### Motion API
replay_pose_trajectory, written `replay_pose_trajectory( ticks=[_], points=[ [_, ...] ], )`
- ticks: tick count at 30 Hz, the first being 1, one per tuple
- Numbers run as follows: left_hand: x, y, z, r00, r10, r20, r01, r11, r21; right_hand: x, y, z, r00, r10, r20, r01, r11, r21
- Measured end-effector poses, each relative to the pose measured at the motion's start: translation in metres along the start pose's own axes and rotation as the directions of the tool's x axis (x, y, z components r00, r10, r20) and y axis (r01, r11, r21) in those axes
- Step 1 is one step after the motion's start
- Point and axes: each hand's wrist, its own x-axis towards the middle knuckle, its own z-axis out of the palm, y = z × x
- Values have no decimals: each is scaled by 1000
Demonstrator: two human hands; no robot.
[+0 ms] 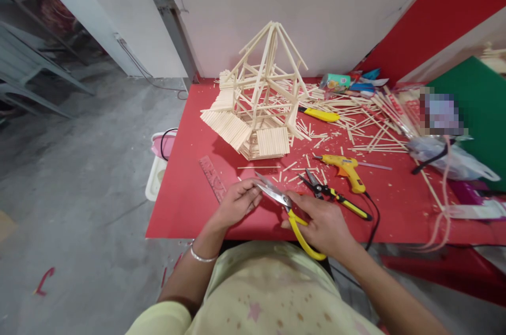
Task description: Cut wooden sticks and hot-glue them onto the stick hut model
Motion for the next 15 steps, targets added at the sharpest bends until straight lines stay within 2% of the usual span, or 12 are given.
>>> replay_pose_trajectory(
  ticks=[6, 11, 15],
  points=[
    [-2, -1, 0, 998, -65, -23, 65, 998, -14, -1, 1, 3, 1000, 9, 14, -9, 1000, 18],
    [-2, 1, -1, 993, -117, -26, 116, 992, -40, -5, 5, 13, 996, 95, -4, -94, 993, 73],
    [-3, 4, -3, 985, -144, -99, 137, 988, -75, -7, 5, 19, 986, 161, 37, -158, 985, -72]
  ],
)
